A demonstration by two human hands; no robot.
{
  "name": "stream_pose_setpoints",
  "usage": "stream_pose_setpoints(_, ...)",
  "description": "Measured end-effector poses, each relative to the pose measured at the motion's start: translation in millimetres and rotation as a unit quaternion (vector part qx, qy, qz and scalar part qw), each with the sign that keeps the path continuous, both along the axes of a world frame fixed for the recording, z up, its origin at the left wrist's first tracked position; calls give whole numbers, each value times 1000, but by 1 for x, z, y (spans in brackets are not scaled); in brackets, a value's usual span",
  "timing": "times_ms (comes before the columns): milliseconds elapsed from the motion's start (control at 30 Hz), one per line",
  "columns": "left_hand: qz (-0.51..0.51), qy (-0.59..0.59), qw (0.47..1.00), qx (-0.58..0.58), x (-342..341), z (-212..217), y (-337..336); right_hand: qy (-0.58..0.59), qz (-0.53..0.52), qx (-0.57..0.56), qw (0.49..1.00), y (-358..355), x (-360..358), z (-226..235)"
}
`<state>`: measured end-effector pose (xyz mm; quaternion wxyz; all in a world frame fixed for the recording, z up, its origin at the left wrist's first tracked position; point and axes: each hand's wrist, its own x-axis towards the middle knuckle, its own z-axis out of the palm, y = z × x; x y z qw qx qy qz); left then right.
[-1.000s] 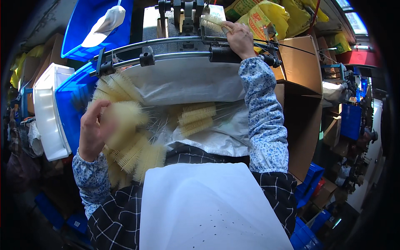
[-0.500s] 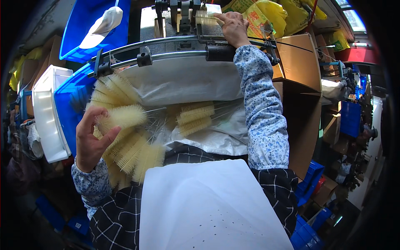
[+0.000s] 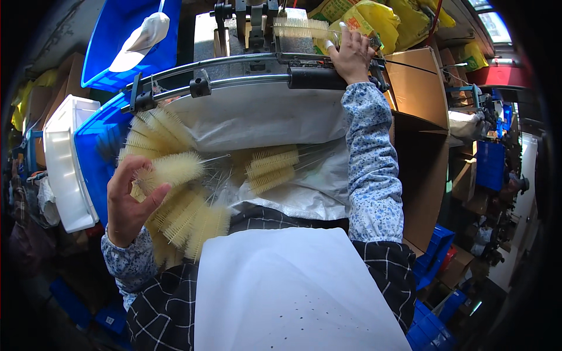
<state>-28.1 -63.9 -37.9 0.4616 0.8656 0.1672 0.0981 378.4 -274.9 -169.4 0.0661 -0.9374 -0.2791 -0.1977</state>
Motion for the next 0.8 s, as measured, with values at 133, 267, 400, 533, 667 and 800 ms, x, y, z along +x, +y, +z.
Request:
stream_pose_setpoints(133,-10,-6,1000,1,6,2,-2,102,40,93,990,-5,0,-1)
stream_pose_setpoints(267,-8,-13,1000,-1,8,4,-4,98,52,121,987,9,-7,-2)
stream_pose_setpoints(400,-21,-13,1000,11,5,10,-3,79,62,127,987,19,-12,-5)
stream_pose_setpoints(533,-16,-12,1000,15,1,18,-2,82,71,145,983,27,-17,-5)
stream_pose_setpoints(667,-14,-11,1000,12,1,20,-4,115,70,154,979,43,-32,3)
stream_pose_setpoints(800,-23,-14,1000,10,3,21,-5,80,68,143,984,66,-50,2)
